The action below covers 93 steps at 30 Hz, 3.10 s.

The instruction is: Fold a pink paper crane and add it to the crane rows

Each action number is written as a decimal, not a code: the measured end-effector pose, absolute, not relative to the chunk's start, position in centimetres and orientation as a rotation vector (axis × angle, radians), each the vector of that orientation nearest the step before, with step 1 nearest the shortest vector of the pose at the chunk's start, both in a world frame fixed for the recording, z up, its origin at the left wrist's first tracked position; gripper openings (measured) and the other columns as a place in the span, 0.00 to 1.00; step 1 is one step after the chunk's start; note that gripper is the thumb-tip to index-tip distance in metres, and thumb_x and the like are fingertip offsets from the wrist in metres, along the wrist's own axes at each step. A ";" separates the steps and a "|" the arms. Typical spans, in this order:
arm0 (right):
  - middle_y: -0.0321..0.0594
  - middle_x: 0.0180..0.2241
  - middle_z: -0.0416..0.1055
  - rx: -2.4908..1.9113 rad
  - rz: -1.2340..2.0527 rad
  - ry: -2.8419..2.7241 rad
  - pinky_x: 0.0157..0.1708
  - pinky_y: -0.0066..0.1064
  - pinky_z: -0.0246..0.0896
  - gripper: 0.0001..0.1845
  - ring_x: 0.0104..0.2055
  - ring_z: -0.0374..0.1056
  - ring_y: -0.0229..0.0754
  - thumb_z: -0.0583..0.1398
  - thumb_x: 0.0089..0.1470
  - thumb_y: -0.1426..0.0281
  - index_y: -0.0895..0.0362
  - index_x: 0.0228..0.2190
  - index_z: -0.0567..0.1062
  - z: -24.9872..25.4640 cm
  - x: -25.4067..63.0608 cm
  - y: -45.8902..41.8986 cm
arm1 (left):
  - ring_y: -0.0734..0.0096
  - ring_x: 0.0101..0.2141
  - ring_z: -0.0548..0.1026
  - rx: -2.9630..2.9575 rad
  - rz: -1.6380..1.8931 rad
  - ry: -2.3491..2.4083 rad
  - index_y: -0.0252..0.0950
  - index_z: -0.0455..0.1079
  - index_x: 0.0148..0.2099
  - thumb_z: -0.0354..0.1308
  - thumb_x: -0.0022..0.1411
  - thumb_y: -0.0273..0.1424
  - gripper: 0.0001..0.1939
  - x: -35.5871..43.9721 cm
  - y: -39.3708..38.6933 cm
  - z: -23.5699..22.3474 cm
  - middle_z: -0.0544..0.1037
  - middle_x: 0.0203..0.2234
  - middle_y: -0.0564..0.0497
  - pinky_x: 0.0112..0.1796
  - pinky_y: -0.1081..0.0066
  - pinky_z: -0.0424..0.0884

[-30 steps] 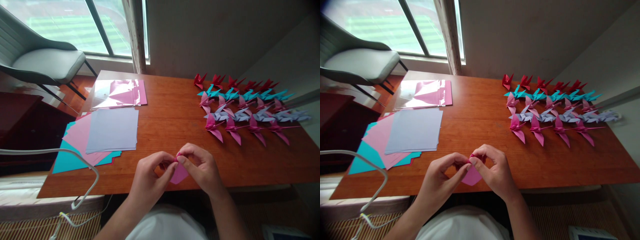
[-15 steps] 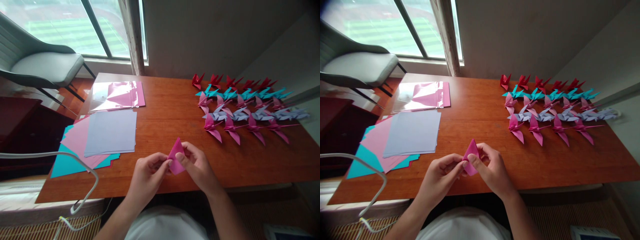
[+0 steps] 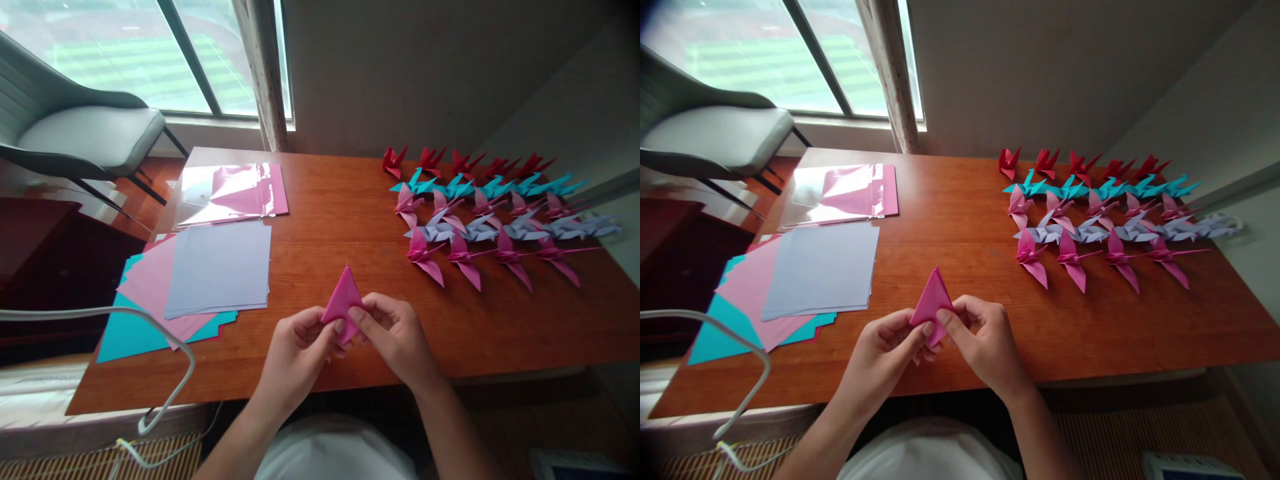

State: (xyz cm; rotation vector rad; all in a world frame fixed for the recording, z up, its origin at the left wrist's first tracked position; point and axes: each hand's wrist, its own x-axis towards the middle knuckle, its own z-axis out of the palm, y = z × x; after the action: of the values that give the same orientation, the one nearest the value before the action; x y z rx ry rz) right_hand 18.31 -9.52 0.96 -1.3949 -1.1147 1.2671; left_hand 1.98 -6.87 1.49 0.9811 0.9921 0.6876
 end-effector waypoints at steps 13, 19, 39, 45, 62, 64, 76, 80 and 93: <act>0.37 0.29 0.75 -1.349 1.216 -1.086 0.33 0.30 0.65 0.08 0.32 0.69 0.40 0.64 0.60 0.64 0.56 0.32 0.78 0.9 18.3 -9.4 | 0.73 0.29 0.72 1.028 0.757 0.972 0.31 0.75 0.34 0.65 0.61 0.34 0.09 2.7 -7.5 0.7 0.76 0.26 0.51 0.31 0.76 0.68; 0.32 0.24 0.70 -1.219 1.259 -0.791 0.26 0.23 0.58 0.11 0.26 0.62 0.33 0.66 0.58 0.63 0.56 0.27 0.78 0.1 18.3 -9.3 | 0.77 0.25 0.65 1.019 0.658 0.889 0.31 0.74 0.32 0.66 0.61 0.36 0.12 2.6 -7.4 1.0 0.72 0.23 0.54 0.27 0.79 0.61; 0.37 0.38 0.70 -1.375 0.701 -1.156 0.34 0.30 0.64 0.05 0.35 0.66 0.39 0.65 0.58 0.71 0.51 0.38 0.77 0.2 18.0 -9.4 | 0.76 0.24 0.73 1.077 0.800 0.996 0.33 0.79 0.35 0.63 0.62 0.29 0.05 2.7 -7.2 0.9 0.78 0.23 0.53 0.26 0.79 0.68; 0.36 0.35 0.69 -1.266 0.781 -1.196 0.33 0.31 0.61 0.06 0.35 0.65 0.39 0.66 0.57 0.74 0.52 0.34 0.75 0.3 18.2 -9.3 | 0.75 0.25 0.73 1.104 0.792 1.008 0.33 0.79 0.36 0.60 0.61 0.26 0.06 2.7 -7.1 1.0 0.78 0.24 0.53 0.27 0.79 0.68; 0.41 0.43 0.77 -1.259 0.508 -1.689 0.42 0.40 0.68 0.18 0.46 0.67 0.47 0.62 0.57 0.80 0.48 0.44 0.81 1.4 18.1 -9.8 | 0.66 0.37 0.79 0.645 0.812 0.825 0.34 0.80 0.47 0.65 0.63 0.34 0.12 2.5 -6.7 0.8 0.83 0.38 0.45 0.40 0.71 0.74; 0.42 0.46 0.77 -1.249 0.423 -1.758 0.47 0.44 0.68 0.21 0.49 0.66 0.49 0.61 0.57 0.82 0.48 0.47 0.79 1.0 18.0 -10.0 | 0.66 0.37 0.79 0.581 0.820 0.806 0.34 0.79 0.46 0.66 0.62 0.32 0.11 2.4 -6.7 0.7 0.83 0.38 0.45 0.40 0.71 0.75; 0.42 0.57 0.74 -1.255 0.333 -1.961 0.54 0.52 0.65 0.32 0.60 0.63 0.53 0.55 0.57 0.84 0.50 0.60 0.69 0.2 17.9 -11.0 | 0.71 0.34 0.79 0.438 0.901 0.794 0.35 0.79 0.40 0.64 0.64 0.33 0.07 2.2 -6.4 0.3 0.83 0.33 0.49 0.40 0.72 0.76; 0.42 0.47 0.78 -1.267 0.519 -1.666 0.54 0.48 0.65 0.19 0.53 0.69 0.49 0.54 0.61 0.80 0.50 0.48 0.76 0.7 18.0 -11.0 | 0.70 0.34 0.77 0.561 0.888 0.893 0.34 0.79 0.43 0.66 0.62 0.35 0.11 2.5 -6.6 0.4 0.82 0.34 0.49 0.39 0.72 0.74; 0.36 0.28 0.72 -1.467 1.118 -1.144 0.34 0.31 0.63 0.13 0.31 0.67 0.40 0.61 0.62 0.61 0.56 0.29 0.74 0.2 17.6 -9.9 | 0.76 0.24 0.70 0.832 0.889 1.065 0.34 0.70 0.49 0.66 0.61 0.42 0.20 2.9 -7.0 1.0 0.76 0.25 0.55 0.25 0.80 0.64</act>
State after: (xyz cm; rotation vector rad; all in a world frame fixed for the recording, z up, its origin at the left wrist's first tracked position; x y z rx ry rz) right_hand 17.57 -9.87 0.23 -1.4666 -1.1439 1.1179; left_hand 2.85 -6.96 0.98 0.8316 1.0648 0.8889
